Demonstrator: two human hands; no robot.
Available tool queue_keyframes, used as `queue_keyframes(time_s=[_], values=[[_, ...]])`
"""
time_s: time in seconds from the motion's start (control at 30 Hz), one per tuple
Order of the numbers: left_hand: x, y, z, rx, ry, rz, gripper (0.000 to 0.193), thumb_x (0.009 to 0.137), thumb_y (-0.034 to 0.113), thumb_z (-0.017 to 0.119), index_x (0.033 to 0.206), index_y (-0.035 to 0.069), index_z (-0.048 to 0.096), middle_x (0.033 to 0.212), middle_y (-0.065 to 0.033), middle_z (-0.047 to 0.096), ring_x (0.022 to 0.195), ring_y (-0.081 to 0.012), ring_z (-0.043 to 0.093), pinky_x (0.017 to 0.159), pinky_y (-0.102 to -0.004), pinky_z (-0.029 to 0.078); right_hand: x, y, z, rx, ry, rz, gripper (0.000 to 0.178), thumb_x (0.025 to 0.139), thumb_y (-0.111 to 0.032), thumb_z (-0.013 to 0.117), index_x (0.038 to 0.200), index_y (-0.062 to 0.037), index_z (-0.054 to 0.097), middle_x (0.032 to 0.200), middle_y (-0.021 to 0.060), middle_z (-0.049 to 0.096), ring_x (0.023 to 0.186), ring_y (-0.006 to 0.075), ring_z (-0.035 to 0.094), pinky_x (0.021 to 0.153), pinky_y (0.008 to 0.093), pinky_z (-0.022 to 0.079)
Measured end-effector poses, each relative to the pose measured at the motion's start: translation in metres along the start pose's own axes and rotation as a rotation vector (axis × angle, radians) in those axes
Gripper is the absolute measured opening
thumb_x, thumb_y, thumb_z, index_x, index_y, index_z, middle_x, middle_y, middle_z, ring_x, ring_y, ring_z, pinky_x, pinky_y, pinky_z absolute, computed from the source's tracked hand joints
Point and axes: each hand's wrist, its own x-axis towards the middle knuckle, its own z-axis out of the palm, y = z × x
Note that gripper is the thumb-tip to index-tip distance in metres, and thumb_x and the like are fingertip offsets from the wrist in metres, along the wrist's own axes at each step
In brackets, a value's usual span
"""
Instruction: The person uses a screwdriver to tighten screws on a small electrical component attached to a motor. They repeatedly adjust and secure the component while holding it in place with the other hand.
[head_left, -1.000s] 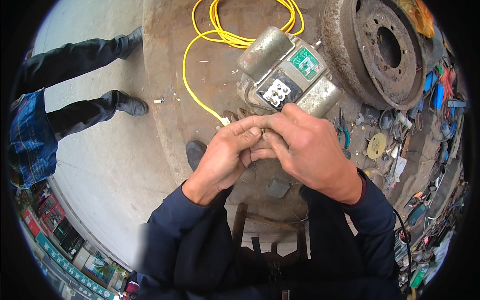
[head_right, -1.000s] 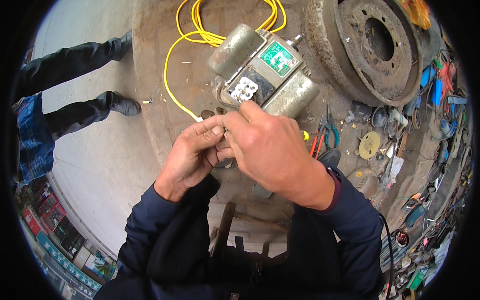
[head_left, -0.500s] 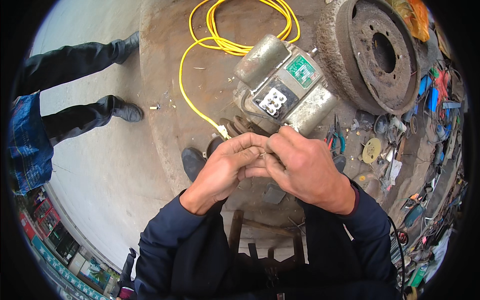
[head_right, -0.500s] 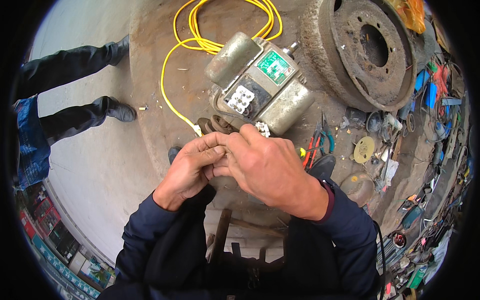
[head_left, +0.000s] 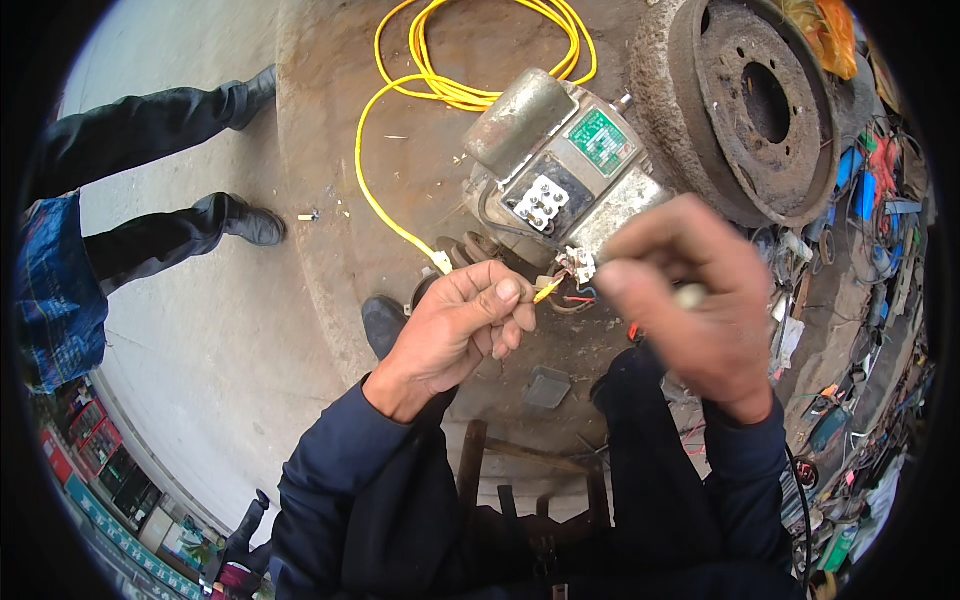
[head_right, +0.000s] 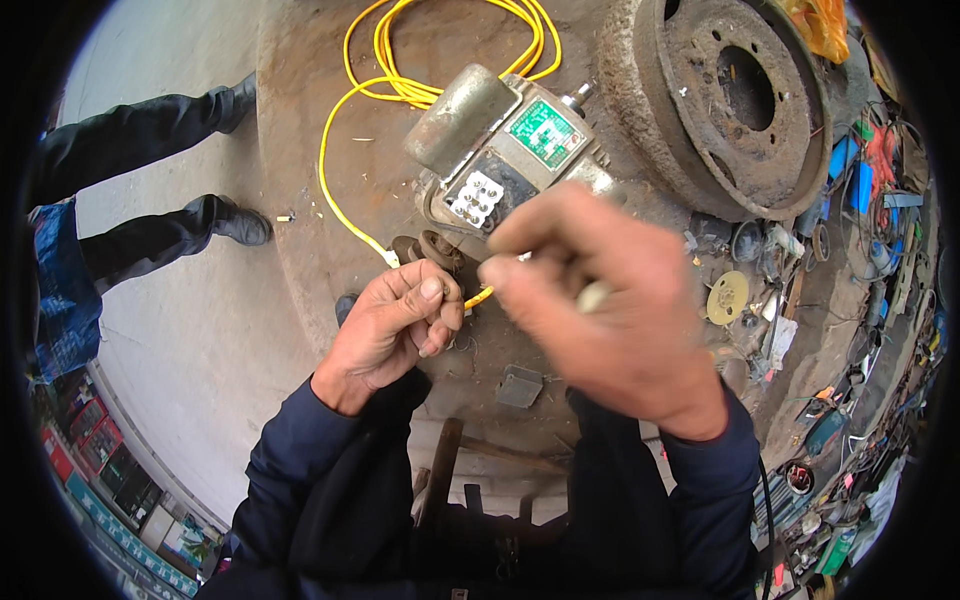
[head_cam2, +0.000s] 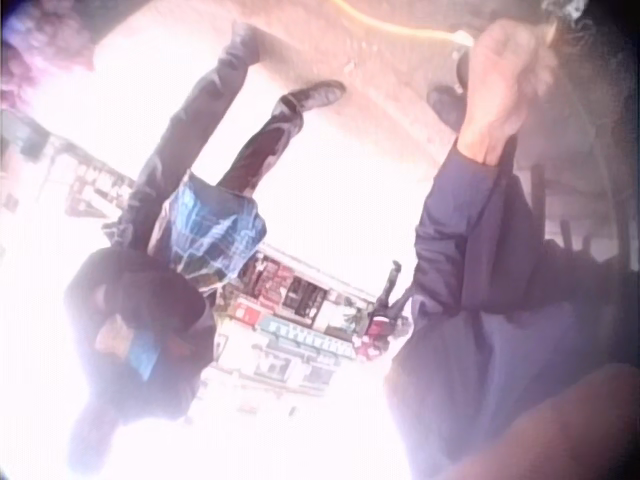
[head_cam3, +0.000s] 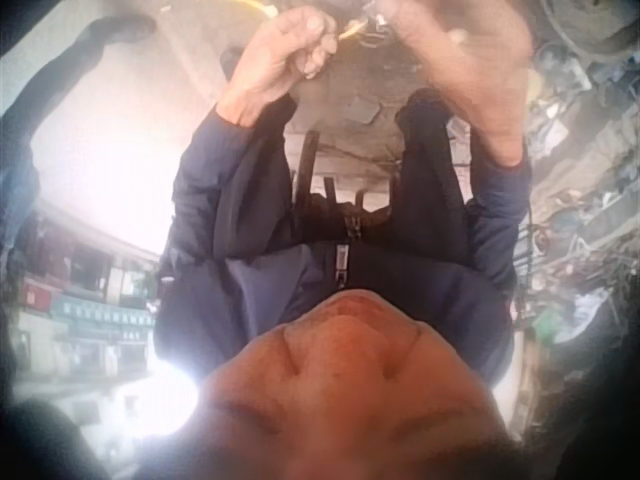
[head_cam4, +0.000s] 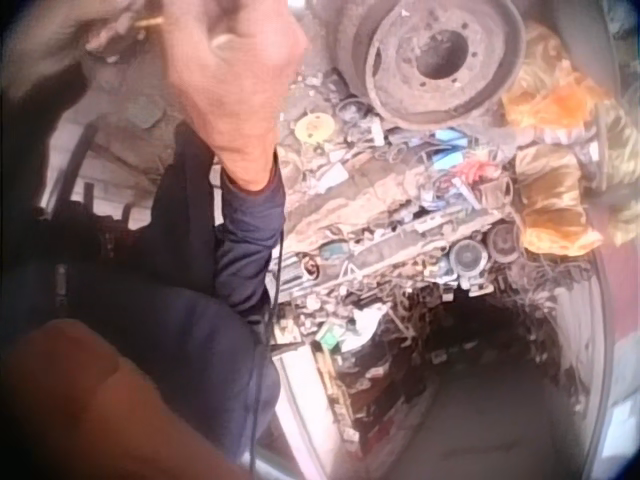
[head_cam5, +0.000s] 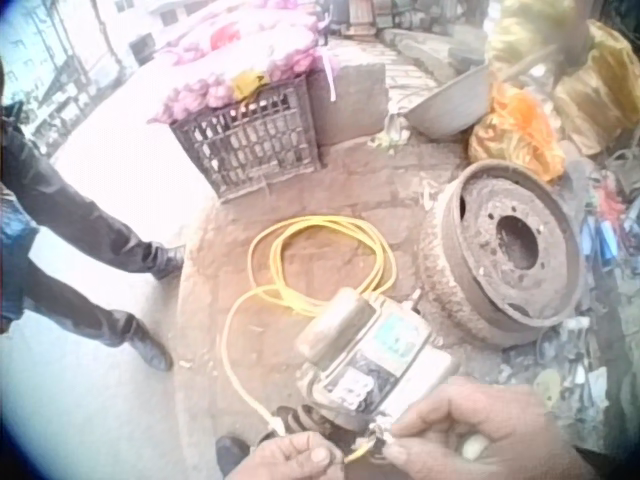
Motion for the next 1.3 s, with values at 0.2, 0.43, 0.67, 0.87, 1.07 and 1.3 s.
queue_keyframes(time_s=[0.2,0.43,0.67,0.87,1.07,1.3], values=[[0.007,-0.006,-0.017,-0.183,-0.027,0.048,0.020,0.112,0.019,0.065,0.118,0.001,0.068,0.099,-0.0077,0.076,0.080,-0.0129,0.071,0.069,-0.0248,0.056,0.023,-0.007,-0.098,0.957,-0.070,-0.395,0.029,0.115,-0.013,0.047,0.129,0.0088,0.059,0.077,-0.0004,0.051,0.054,0.0076,0.049,0.061,0.0284,0.046],[0.008,-0.010,-0.018,-0.173,-0.017,0.051,0.019,0.111,0.018,0.065,0.120,0.001,0.069,0.101,-0.0087,0.077,0.082,-0.0130,0.073,0.072,-0.0260,0.059,0.027,0.041,-0.078,1.089,0.133,-0.235,0.027,0.118,-0.015,0.042,0.111,0.0004,0.063,0.073,-0.0030,0.046,0.053,0.0094,0.044,0.063,0.0310,0.043],[0.008,-0.010,-0.013,-0.141,-0.036,0.031,0.018,0.110,0.016,0.067,0.120,0.001,0.069,0.101,-0.0105,0.078,0.083,-0.0136,0.075,0.073,-0.0269,0.062,0.040,0.027,-0.049,1.029,0.187,-0.104,0.030,0.118,-0.019,0.045,0.090,-0.0113,0.054,0.069,-0.0061,0.046,0.050,0.0076,0.044,0.060,0.0304,0.045],[0.007,-0.009,-0.011,-0.130,-0.042,0.037,0.017,0.110,0.015,0.067,0.120,0.001,0.069,0.101,-0.0106,0.079,0.083,-0.0138,0.076,0.073,-0.0266,0.062,0.040,0.031,-0.047,1.029,0.185,-0.111,0.030,0.117,-0.019,0.046,0.089,-0.0115,0.054,0.070,-0.0064,0.045,0.051,0.0074,0.044,0.060,0.0305,0.045],[0.007,-0.009,-0.011,-0.116,-0.040,0.035,0.016,0.110,0.014,0.067,0.120,0.001,0.070,0.101,-0.0105,0.079,0.083,-0.0135,0.075,0.073,-0.0265,0.061,0.041,0.030,-0.046,1.034,0.181,-0.114,0.029,0.117,-0.019,0.047,0.091,-0.0107,0.055,0.070,-0.0064,0.045,0.051,0.0073,0.044,0.060,0.0305,0.045],[0.007,-0.008,-0.010,-0.102,-0.028,0.029,0.015,0.110,0.012,0.067,0.120,0.001,0.069,0.101,-0.0104,0.078,0.083,-0.0132,0.075,0.073,-0.0262,0.061,0.042,0.032,-0.045,1.044,0.189,-0.113,0.028,0.117,-0.018,0.047,0.091,-0.0104,0.054,0.070,-0.0064,0.045,0.051,0.0072,0.044,0.060,0.0305,0.045]])
